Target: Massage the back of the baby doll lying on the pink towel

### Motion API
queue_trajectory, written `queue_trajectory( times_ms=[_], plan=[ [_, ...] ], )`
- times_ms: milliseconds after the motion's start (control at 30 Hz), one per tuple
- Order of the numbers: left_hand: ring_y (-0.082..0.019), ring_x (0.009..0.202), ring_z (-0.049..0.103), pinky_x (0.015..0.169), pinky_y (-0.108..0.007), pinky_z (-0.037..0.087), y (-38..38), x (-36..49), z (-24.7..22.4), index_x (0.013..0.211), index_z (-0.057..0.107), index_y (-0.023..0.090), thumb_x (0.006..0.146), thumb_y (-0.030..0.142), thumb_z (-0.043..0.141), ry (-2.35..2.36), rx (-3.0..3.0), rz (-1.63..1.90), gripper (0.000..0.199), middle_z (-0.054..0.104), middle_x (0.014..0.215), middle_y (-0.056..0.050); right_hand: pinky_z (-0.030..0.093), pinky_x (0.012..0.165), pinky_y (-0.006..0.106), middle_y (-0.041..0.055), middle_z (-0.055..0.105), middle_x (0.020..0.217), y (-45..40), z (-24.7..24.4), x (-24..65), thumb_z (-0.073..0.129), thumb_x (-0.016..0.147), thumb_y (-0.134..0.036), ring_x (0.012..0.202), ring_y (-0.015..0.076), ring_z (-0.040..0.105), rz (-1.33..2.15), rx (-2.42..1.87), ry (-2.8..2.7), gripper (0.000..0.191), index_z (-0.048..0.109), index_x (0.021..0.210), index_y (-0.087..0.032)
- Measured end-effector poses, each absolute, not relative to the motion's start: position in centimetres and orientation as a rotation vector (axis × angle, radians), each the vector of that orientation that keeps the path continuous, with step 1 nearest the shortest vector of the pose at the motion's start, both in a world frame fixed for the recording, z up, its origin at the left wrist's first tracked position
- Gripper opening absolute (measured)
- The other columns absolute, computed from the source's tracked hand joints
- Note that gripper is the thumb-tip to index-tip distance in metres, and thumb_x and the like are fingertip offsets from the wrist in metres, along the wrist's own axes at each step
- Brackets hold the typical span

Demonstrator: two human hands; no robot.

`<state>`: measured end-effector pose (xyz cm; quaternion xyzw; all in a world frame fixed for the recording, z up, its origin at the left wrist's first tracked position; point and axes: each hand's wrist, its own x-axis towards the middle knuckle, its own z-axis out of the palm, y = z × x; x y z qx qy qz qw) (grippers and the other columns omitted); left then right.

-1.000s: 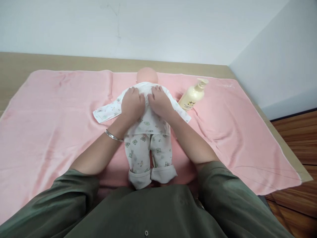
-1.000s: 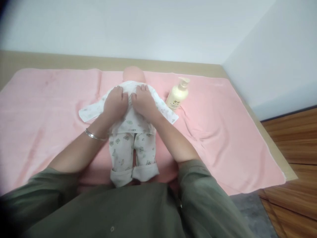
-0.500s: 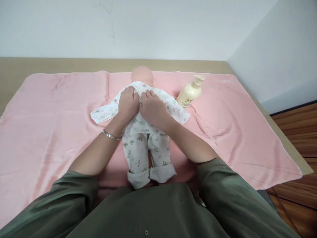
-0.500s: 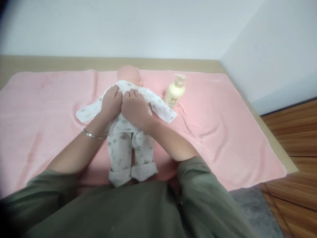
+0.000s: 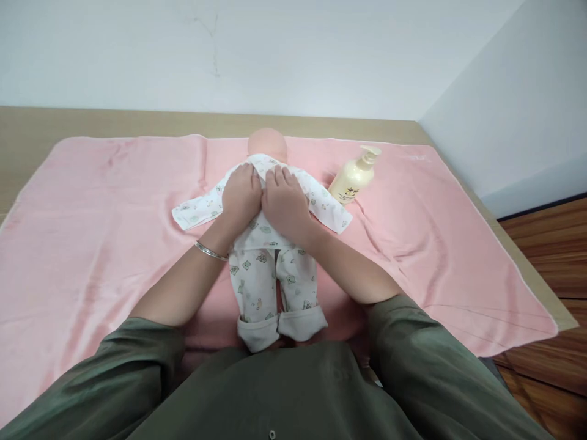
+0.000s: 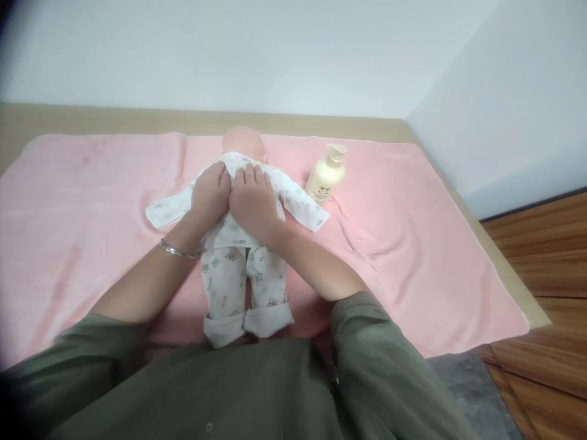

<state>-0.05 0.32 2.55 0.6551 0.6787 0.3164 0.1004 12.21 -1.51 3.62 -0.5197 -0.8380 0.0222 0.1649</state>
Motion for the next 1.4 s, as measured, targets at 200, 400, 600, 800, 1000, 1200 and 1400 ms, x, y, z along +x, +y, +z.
queue_trajectory(
  times_ms=[200,400,600,800,1000,1200,1400],
  plan=[
    [-0.029,0.112,0.067,0.108,-0.048,0.053,0.9,-0.4,1.9,0.104,0.068,0.019,0.097,0.032,0.026,2.003,1.864,1.024,0.045,0.073,0.118,-0.017,0.025,0.136,0.054,0.0174,0.040,0.166,-1.3,3.7,12.1,0.035,0.103,-0.020,0.160,0.0363,0.031,0.178,-1.463,-2.366,0.057,0.045,0.156,-0.004],
    [-0.030,0.147,0.050,0.132,-0.047,0.034,0.9,0.3,0.5,0.142,0.059,0.008,0.097,0.033,0.025,2.004,1.942,1.058,0.062,0.059,0.152,-0.018,0.023,0.134,0.058,0.0222,0.030,0.170,3.2,3.2,13.9,0.041,0.104,-0.031,0.162,0.0384,0.024,0.370,-1.578,-2.249,0.064,0.036,0.160,-0.002],
    [-0.029,0.151,0.047,0.134,-0.047,0.032,1.0,0.0,0.4,0.147,0.055,0.005,0.099,0.033,0.021,1.983,2.021,1.000,0.065,0.057,0.154,-0.020,0.023,0.134,0.057,0.0211,0.034,0.168,2.8,3.1,13.8,0.040,0.104,-0.032,0.161,0.0383,0.027,0.332,-1.575,-2.245,0.062,0.039,0.158,-0.002],
    [-0.033,0.156,0.039,0.136,-0.050,0.027,-0.8,1.4,1.5,0.151,0.047,-0.001,0.099,0.030,0.021,1.964,2.058,0.878,0.065,0.048,0.159,-0.026,0.029,0.132,0.054,0.0230,0.040,0.164,4.2,3.4,15.2,0.045,0.104,-0.040,0.156,0.0364,0.036,0.325,-1.409,-2.404,0.065,0.042,0.156,-0.001],
    [-0.033,0.149,0.048,0.132,-0.052,0.034,-0.7,1.6,3.1,0.134,0.061,0.007,0.090,0.020,0.035,1.898,1.970,0.857,0.053,0.058,0.150,-0.021,0.036,0.127,0.051,0.0241,0.048,0.158,3.1,4.1,14.9,0.037,0.107,-0.036,0.149,0.0374,0.044,0.205,-1.458,-2.453,0.060,0.044,0.153,0.002],
    [-0.032,0.111,0.067,0.107,-0.050,0.052,1.4,-1.6,3.5,0.096,0.068,0.016,0.091,0.028,0.032,1.890,1.888,0.845,0.038,0.075,0.116,-0.017,0.034,0.128,0.051,0.0293,0.047,0.156,-1.1,4.6,12.9,0.033,0.107,-0.025,0.151,0.0390,0.044,0.034,-1.502,-2.473,0.057,0.043,0.153,0.007],
    [-0.034,0.111,0.066,0.106,-0.050,0.051,0.4,-0.4,3.4,0.096,0.067,0.015,0.094,0.029,0.031,2.003,1.968,0.780,0.039,0.074,0.113,-0.020,0.032,0.131,0.048,0.0222,0.050,0.157,1.9,4.4,13.8,0.033,0.108,-0.029,0.151,0.0324,0.044,0.285,-1.533,-2.386,0.053,0.051,0.148,0.001]
  ],
)
